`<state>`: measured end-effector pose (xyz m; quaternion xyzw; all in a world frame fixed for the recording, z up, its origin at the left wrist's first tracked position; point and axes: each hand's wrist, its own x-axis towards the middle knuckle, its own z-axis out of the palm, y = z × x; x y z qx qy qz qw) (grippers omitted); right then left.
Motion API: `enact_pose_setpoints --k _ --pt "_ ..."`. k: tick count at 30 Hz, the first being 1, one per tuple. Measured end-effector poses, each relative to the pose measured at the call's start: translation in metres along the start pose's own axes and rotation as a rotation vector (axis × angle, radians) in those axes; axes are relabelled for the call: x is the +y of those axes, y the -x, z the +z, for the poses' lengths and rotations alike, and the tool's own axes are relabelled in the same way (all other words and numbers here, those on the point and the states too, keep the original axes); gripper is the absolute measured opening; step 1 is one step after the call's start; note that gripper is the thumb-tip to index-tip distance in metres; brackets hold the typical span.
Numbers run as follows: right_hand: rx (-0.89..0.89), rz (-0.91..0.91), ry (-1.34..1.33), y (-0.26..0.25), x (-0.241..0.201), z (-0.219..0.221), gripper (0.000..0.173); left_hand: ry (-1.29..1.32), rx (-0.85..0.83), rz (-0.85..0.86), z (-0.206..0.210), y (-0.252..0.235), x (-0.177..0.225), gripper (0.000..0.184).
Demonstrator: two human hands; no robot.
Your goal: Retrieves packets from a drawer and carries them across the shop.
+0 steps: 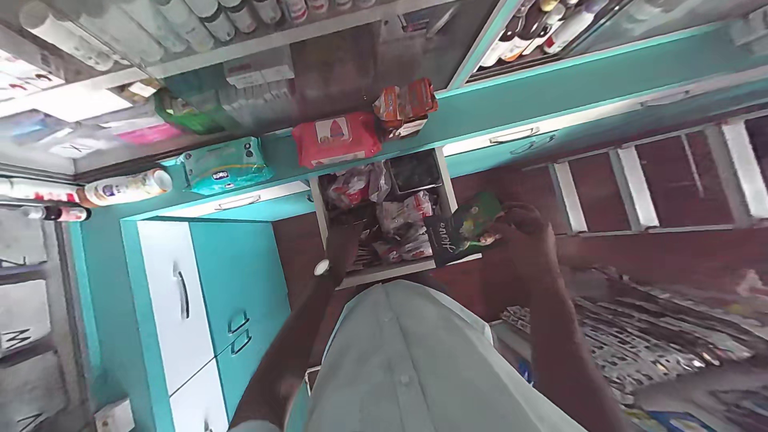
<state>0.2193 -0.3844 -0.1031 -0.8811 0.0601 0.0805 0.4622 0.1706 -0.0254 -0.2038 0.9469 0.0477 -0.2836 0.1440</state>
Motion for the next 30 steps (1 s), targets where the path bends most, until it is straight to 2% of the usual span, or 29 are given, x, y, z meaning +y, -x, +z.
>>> enact_pose_setpoints --k 3,5,6,8,10,13,15,18,20,22,24,27,30 --pt "0.015 -0.003 -0.009 -0.002 -0.005 -0.002 0.011 0.217 0.035 0.026 -0.008 0.034 -0.015 0.05" --pt "0.005 -0.002 -0.022 -0.007 -0.007 0.001 0.011 0.4 0.02 0.083 -0.011 0.046 -0.022 0.043" --pt "-0.004 0.003 -0.047 -0.01 -0.007 0.004 0.011 0.477 -0.04 0.099 -0.009 0.045 -0.024 0.043" --pt "-0.032 0.016 -0.098 -0.016 -0.004 0.012 0.009 0.416 -0.178 0.088 -0.004 0.032 -0.018 0.043" --pt "-0.06 -0.01 -0.124 -0.022 0.002 0.02 0.008 0.335 -0.231 0.081 0.015 0.014 -0.017 0.046" --pt "-0.078 -0.024 -0.182 -0.024 0.012 0.03 0.01 0.322 -0.148 0.065 0.031 0.003 -0.012 0.056" --pt "-0.06 0.015 -0.228 -0.019 0.011 0.033 0.012 0.335 -0.043 0.087 0.033 0.011 -0.009 0.054" --pt "-0.051 0.015 -0.164 -0.013 0.011 0.029 0.012 0.577 0.232 0.164 0.025 0.04 -0.005 0.033" --pt "-0.044 0.007 -0.133 -0.011 0.012 0.027 0.013 0.764 0.355 0.202 0.019 0.047 -0.005 0.041" --pt "-0.047 0.014 -0.133 -0.012 0.013 0.027 0.013 0.889 0.325 0.147 0.022 0.038 -0.013 0.046" --pt "-0.057 0.005 -0.145 -0.014 0.017 0.031 0.012 0.756 0.175 0.079 0.028 0.023 -0.024 0.053" --pt "-0.06 -0.024 -0.146 -0.018 0.024 0.036 0.014 0.241 -0.091 0.028 0.036 0.005 -0.02 0.058" --pt "-0.023 -0.058 -0.142 -0.019 0.015 0.04 0.013 0.17 -0.043 0.05 0.051 0.002 -0.016 0.044"
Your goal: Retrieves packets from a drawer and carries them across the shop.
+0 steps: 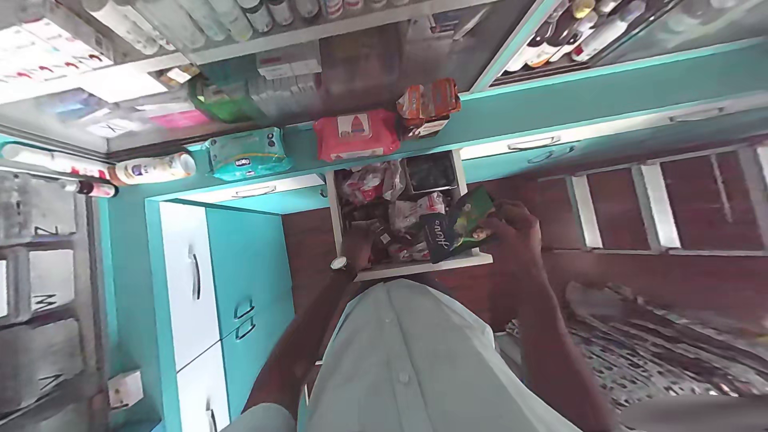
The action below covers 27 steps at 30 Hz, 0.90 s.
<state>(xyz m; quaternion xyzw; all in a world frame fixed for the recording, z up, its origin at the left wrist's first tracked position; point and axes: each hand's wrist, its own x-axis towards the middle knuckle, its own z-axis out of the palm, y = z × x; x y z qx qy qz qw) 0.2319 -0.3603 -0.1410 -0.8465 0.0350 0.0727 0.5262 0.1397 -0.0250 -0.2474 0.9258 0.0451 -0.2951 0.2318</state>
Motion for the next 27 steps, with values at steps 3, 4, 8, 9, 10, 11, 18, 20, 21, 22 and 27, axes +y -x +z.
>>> enact_pose_setpoints --k 3,4,8,9,10,11,18,20,21,22,27 --pt "0.078 -0.004 -0.093 0.003 -0.013 0.008 0.011 -0.08 -0.172 0.095 0.0 0.004 -0.001 0.051" --pt "0.095 -0.016 -0.149 0.003 -0.014 0.013 0.012 -0.12 -0.201 0.111 0.0 0.005 -0.001 0.054" --pt "0.04 0.085 -0.108 0.006 -0.003 0.045 0.017 -0.135 -0.218 0.098 -0.002 0.01 0.007 0.069" --pt "0.005 0.138 0.041 0.007 0.004 0.053 0.026 -0.074 -0.187 0.079 -0.002 0.007 0.008 0.057" --pt "-0.035 0.196 0.173 0.009 0.012 0.062 0.036 0.006 -0.151 0.048 -0.003 0.005 0.011 0.047" --pt "-0.059 0.225 0.267 0.011 0.021 0.07 0.046 0.102 -0.1 -0.009 -0.007 0.001 0.014 0.042" --pt "-0.03 0.235 0.258 0.026 0.039 0.085 0.069 -0.084 0.0 -0.112 0.007 -0.04 -0.001 0.043" --pt "-0.041 0.211 0.221 0.024 0.043 0.082 0.067 -0.118 0.048 -0.159 0.013 -0.046 0.001 0.039" --pt "-0.05 0.204 0.209 0.023 0.044 0.08 0.067 -0.095 0.074 -0.192 0.01 -0.045 0.004 0.039" --pt "-0.06 0.201 0.197 0.023 0.045 0.079 0.067 -0.061 0.077 -0.215 0.006 -0.046 0.007 0.044" --pt "-0.091 0.182 0.192 0.022 0.054 0.074 0.06 -0.041 0.034 -0.224 0.0 -0.057 0.003 0.059"
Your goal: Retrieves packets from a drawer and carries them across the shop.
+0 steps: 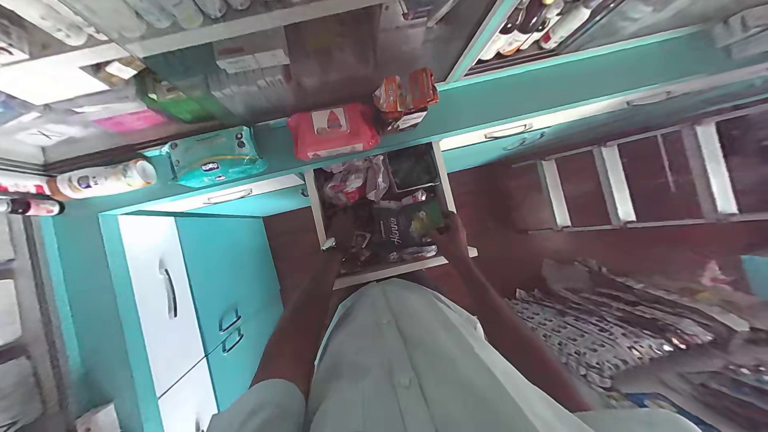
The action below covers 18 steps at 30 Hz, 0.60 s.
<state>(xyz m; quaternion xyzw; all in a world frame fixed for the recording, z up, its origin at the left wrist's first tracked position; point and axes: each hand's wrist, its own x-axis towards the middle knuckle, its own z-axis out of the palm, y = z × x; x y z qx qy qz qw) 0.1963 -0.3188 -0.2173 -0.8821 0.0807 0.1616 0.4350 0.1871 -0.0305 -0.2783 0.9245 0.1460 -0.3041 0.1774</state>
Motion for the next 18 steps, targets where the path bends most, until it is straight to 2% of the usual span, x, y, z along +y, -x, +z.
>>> enact_pose_setpoints --k 5,11,18 --pt "-0.009 0.005 0.009 -0.001 0.002 -0.001 0.055 -0.016 -0.009 -0.01 -0.001 -0.002 0.0 0.049" --pt "-0.009 -0.024 -0.026 -0.001 0.006 0.0 0.051 -0.018 0.14 0.094 0.019 -0.001 -0.011 0.045" --pt "-0.026 0.014 0.017 0.0 -0.002 0.001 0.052 -0.056 -0.024 0.059 0.003 0.005 -0.002 0.048"
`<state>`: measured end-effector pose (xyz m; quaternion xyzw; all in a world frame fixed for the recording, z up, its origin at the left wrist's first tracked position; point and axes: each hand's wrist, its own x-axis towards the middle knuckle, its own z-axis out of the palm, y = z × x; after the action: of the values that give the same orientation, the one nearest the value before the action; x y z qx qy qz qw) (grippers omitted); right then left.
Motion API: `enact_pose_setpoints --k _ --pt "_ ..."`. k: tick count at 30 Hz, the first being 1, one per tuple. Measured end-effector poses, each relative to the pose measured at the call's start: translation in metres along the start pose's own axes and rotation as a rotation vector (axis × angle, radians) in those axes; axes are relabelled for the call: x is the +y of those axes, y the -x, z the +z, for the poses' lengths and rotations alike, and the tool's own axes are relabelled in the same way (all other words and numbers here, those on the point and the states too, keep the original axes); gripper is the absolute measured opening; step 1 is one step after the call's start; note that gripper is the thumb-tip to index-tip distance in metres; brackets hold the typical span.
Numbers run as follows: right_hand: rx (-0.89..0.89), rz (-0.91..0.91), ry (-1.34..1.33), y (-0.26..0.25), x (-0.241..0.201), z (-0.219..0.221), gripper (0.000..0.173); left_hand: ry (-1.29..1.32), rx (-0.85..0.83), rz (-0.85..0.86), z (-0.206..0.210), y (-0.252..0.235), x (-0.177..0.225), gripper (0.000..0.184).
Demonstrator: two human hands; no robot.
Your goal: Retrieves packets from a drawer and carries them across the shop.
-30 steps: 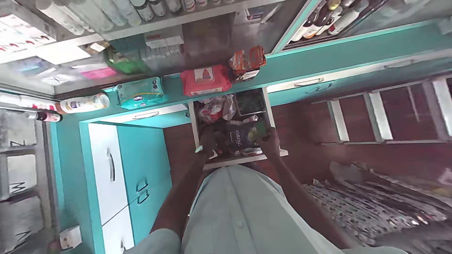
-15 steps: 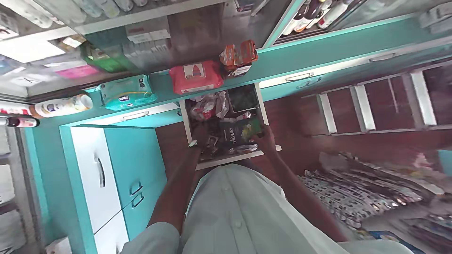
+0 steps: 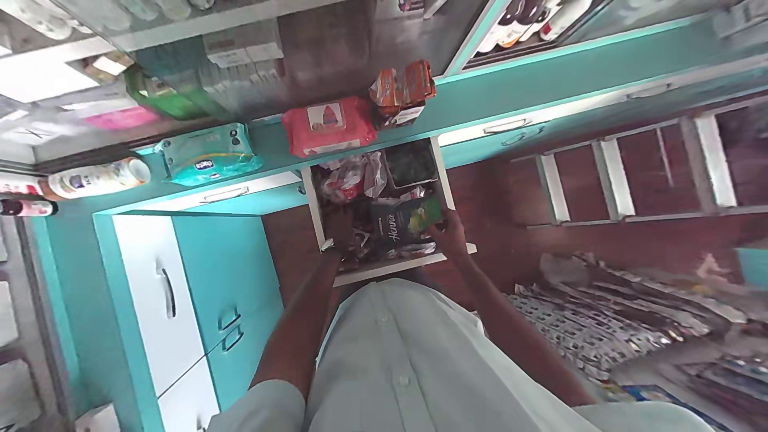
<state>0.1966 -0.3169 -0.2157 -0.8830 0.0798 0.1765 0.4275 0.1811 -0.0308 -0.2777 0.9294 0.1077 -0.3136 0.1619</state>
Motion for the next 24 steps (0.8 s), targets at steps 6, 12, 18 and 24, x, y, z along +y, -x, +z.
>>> enact_pose_setpoints --k 6,12,18,24 --pt "-0.291 -0.029 0.342 0.006 -0.04 0.024 0.061 0.184 0.087 0.009 -0.036 0.022 0.007 0.04" --pt "-0.286 -0.023 0.437 -0.032 -0.095 0.016 0.04 0.025 0.354 0.497 -0.025 0.046 0.018 0.05" --pt "-0.247 -0.205 0.587 -0.165 -0.083 0.032 0.028 -0.052 0.243 0.488 0.028 0.036 0.004 0.055" --pt "-0.413 -0.066 0.831 -0.173 -0.09 0.056 0.043 -0.047 0.239 0.48 0.033 0.043 -0.012 0.058"
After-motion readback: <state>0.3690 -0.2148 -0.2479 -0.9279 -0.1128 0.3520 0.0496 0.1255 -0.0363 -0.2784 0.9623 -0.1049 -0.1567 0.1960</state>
